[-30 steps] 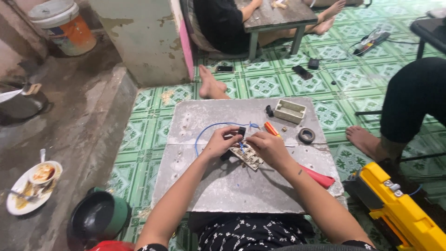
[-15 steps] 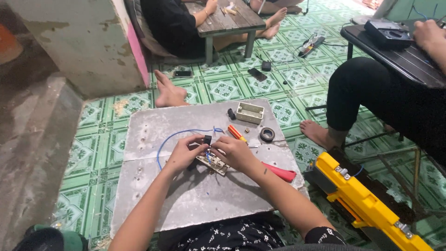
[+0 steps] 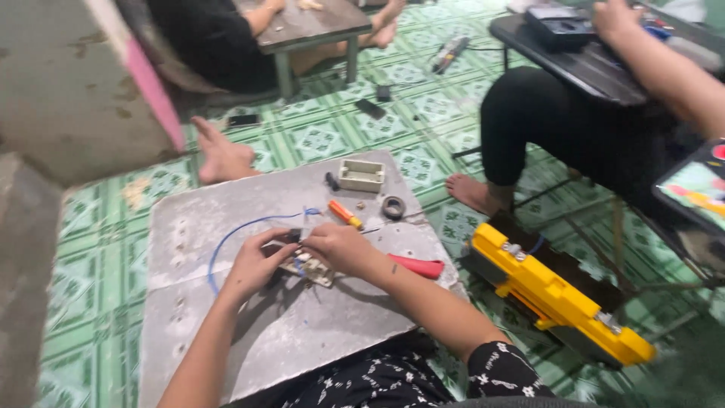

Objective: The person sits on the floor and works on a small electrical box, using a screwdriver to tighten screws on terminal blocks and connect blue wires. They manipulate the wires and components with both hands, occasionally adjusting the position of the box.

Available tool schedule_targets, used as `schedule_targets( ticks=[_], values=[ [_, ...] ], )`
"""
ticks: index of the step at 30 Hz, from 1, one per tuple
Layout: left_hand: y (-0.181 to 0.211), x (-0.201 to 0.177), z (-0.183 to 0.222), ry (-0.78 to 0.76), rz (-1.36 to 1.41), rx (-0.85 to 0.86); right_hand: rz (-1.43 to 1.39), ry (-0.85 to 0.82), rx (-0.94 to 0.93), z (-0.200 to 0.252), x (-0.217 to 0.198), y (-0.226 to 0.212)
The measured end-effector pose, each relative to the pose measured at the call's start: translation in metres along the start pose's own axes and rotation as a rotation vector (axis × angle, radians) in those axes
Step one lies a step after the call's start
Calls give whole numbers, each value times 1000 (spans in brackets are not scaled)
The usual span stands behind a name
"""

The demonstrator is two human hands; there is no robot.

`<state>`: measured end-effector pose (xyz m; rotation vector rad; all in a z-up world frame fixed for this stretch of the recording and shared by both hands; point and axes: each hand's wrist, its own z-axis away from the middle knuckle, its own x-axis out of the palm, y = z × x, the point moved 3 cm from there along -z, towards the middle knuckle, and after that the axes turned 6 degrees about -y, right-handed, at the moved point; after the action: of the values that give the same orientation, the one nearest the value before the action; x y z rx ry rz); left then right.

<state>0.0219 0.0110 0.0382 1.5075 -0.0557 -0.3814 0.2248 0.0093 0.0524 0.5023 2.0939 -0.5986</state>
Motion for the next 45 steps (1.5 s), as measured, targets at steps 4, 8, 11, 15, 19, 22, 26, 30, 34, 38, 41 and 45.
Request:
schedule_targets(
  ticks=[4, 8, 11, 15, 19, 22, 26, 30, 34, 38, 41, 45],
  values=[
    [-5, 2, -4, -15, 36, -5, 24, 5, 23, 3, 1, 3],
    [-3, -1, -3, 3, 23, -60, 53, 22, 7, 2, 1, 2],
    [-4, 0, -3, 11, 21, -68, 58, 36, 20, 2, 1, 0],
    [-7, -1, -4, -3, 23, -55, 82, 43, 40, 4, 9, 3],
    [-1, -1, -2, 5, 24, -39, 86, 33, 33, 5, 13, 7],
    [-3, -1, -3, 2, 25, -43, 85, 25, 32, 5, 17, 8],
    [-4, 0, -2, -4, 21, -37, 90, 18, 55, 6, 19, 10],
    [0, 0, -1, -7, 45, -35, 62, -19, 53, 4, 15, 10],
    [1, 1, 0, -8, 59, -30, 50, -42, 64, 0, 1, -1],
    [3, 2, -1, -8, 59, -21, 6, -50, 75, -2, -4, -3],
    [-3, 0, -1, -12, 51, -11, -48, -65, 55, 0, -3, -2],
    [-4, -3, -2, -14, 17, -1, -63, -94, 35, -3, -10, -5]
  ],
)
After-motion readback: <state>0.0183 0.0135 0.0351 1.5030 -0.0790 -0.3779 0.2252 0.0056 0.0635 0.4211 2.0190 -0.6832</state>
